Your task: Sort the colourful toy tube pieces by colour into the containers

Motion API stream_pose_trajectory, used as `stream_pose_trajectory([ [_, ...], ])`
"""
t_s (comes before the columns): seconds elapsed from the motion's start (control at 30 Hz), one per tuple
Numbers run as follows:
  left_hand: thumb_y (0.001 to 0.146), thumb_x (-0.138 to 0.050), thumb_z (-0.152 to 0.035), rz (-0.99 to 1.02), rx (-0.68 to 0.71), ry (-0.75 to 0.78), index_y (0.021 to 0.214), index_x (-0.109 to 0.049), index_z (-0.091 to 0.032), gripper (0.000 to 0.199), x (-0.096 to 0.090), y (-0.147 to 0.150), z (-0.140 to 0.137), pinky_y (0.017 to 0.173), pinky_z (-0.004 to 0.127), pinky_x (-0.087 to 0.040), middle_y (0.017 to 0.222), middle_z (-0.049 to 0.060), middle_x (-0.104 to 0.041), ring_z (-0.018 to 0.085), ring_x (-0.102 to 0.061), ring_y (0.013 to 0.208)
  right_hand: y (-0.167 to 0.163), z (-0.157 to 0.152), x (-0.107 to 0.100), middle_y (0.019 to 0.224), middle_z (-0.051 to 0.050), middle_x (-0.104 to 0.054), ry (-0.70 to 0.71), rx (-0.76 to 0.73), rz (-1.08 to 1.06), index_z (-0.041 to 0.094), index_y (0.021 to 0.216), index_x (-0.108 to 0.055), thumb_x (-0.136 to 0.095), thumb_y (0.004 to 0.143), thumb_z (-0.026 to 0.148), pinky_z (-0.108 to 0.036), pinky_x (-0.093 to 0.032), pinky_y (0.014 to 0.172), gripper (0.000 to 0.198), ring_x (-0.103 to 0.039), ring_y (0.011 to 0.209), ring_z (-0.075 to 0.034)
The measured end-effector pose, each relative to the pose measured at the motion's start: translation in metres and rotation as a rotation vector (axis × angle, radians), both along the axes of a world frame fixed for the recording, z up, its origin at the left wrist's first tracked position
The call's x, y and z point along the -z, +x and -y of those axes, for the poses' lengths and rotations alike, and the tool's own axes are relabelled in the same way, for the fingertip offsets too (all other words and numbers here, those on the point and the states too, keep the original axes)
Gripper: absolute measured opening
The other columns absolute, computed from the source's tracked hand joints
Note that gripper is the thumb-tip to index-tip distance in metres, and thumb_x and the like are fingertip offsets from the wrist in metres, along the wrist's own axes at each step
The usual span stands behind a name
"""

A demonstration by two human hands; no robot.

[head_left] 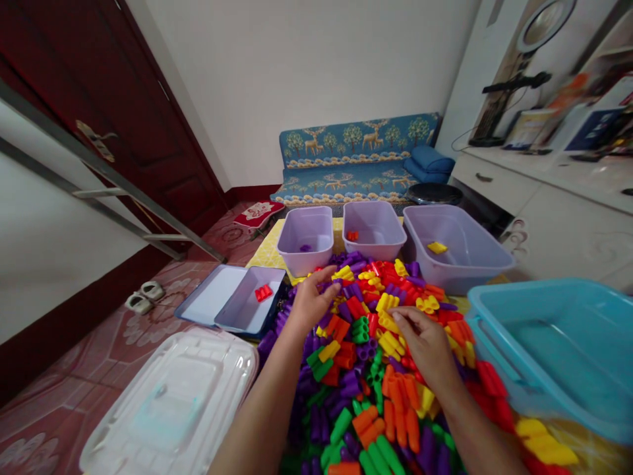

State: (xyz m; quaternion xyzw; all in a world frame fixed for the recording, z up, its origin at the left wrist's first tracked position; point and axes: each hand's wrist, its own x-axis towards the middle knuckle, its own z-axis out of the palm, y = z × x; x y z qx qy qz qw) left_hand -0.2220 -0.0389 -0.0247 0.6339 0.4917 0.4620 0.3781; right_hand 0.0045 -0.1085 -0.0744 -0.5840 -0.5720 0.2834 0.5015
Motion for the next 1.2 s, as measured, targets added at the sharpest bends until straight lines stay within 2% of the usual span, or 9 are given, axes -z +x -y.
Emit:
stream_pose_trajectory([
  [0.13,0.073,-0.063,-0.010,-0.337,0.119,0.161,0.136,-0.055,-0.021,0.064,0.020,0.013,0.027,0.112,0.047,-0.035,0.143,0.011,-0.051,0.028,-0.046,0.133,0.000,0.000,0.001,0.098,-0.007,-0.070,-0.004,-0.008,-0.002,0.019,0.091,-0.070,-0.055,0.086,0.044,-0.037,-0.048,0.087,0.029,-0.065,0.095,-0.024],
  [0.27,0.067,-0.054,0.003,-0.447,0.160,0.238,0.132,-0.056,-0.027,0.072,0.014,0.018,0.034,0.108,0.044,-0.038,0.129,0.004,-0.062,0.025,-0.051,0.123,0.001,0.000,0.004,0.101,-0.008,-0.070,-0.002,-0.038,0.001,0.020,0.093,-0.069,-0.054,0.088,0.046,-0.037,-0.049,0.088,0.031,-0.065,0.097,-0.024],
  [0.47,0.075,-0.067,-0.007,-0.437,0.155,0.309,0.096,-0.072,-0.026,0.028,0.007,0.020,0.042,0.099,0.041,-0.042,0.105,0.002,-0.070,0.024,-0.058,0.107,-0.001,0.001,0.000,0.112,-0.008,-0.069,0.022,-0.125,0.017,0.021,0.110,-0.067,-0.055,0.089,0.040,-0.035,-0.053,0.083,0.031,-0.066,0.099,-0.022],
  [0.57,0.078,-0.064,-0.005,-0.373,0.131,0.283,0.085,-0.071,-0.022,0.020,0.009,0.018,0.051,0.094,0.037,-0.046,0.101,0.003,-0.070,0.021,-0.061,0.100,-0.005,0.004,-0.010,0.119,-0.007,-0.067,0.049,-0.157,0.108,0.024,0.116,-0.065,-0.053,0.089,0.035,-0.033,-0.054,0.080,0.032,-0.066,0.096,-0.020],
  [0.63,0.080,-0.062,-0.005,-0.324,0.171,0.268,0.083,-0.071,-0.022,0.019,0.010,0.017,0.057,0.093,0.035,-0.047,0.102,0.004,-0.070,0.020,-0.062,0.101,-0.009,0.007,-0.016,0.121,-0.006,-0.066,0.055,-0.175,0.188,0.026,0.120,-0.065,-0.056,0.089,0.033,-0.034,-0.053,0.083,0.033,-0.065,0.095,-0.020],
  [0.8,0.082,-0.059,-0.005,-0.201,0.202,0.247,0.090,-0.071,-0.021,0.021,0.011,0.014,0.071,0.099,0.035,-0.047,0.109,0.006,-0.070,0.019,-0.061,0.110,-0.023,0.012,-0.028,0.120,-0.006,-0.067,0.104,-0.233,0.424,0.026,0.120,-0.066,-0.068,0.080,0.027,-0.044,-0.046,0.099,0.040,-0.059,0.111,-0.025],
  [0.97,0.086,-0.061,-0.015,-0.134,0.131,0.188,0.109,-0.068,-0.022,0.025,0.016,0.012,0.075,0.099,0.036,-0.048,0.113,0.006,-0.070,0.020,-0.063,0.109,-0.035,0.012,-0.033,0.110,-0.007,-0.070,0.138,-0.253,0.549,0.023,0.114,-0.068,-0.064,0.084,0.021,-0.046,-0.047,0.094,0.030,-0.060,0.105,-0.026],
  [1.1,0.088,-0.064,-0.034,-0.169,0.089,0.191,0.125,-0.061,-0.023,0.039,0.022,0.010,0.075,0.105,0.040,-0.043,0.133,0.010,-0.059,0.025,-0.053,0.125,-0.034,0.012,-0.032,0.107,-0.008,-0.071,0.141,-0.206,0.465,0.020,0.108,-0.067,-0.054,0.090,0.025,-0.044,-0.047,0.094,0.023,-0.062,0.103,-0.025],
  [1.2,0.085,-0.064,-0.045,-0.273,0.132,0.195,0.129,-0.059,-0.023,0.049,0.024,0.009,0.076,0.107,0.044,-0.040,0.131,0.012,-0.060,0.027,-0.052,0.125,-0.024,0.011,-0.026,0.106,-0.008,-0.071,0.095,-0.115,0.302,0.019,0.108,-0.065,-0.048,0.092,0.030,-0.040,-0.050,0.090,0.026,-0.065,0.099,-0.023],
])
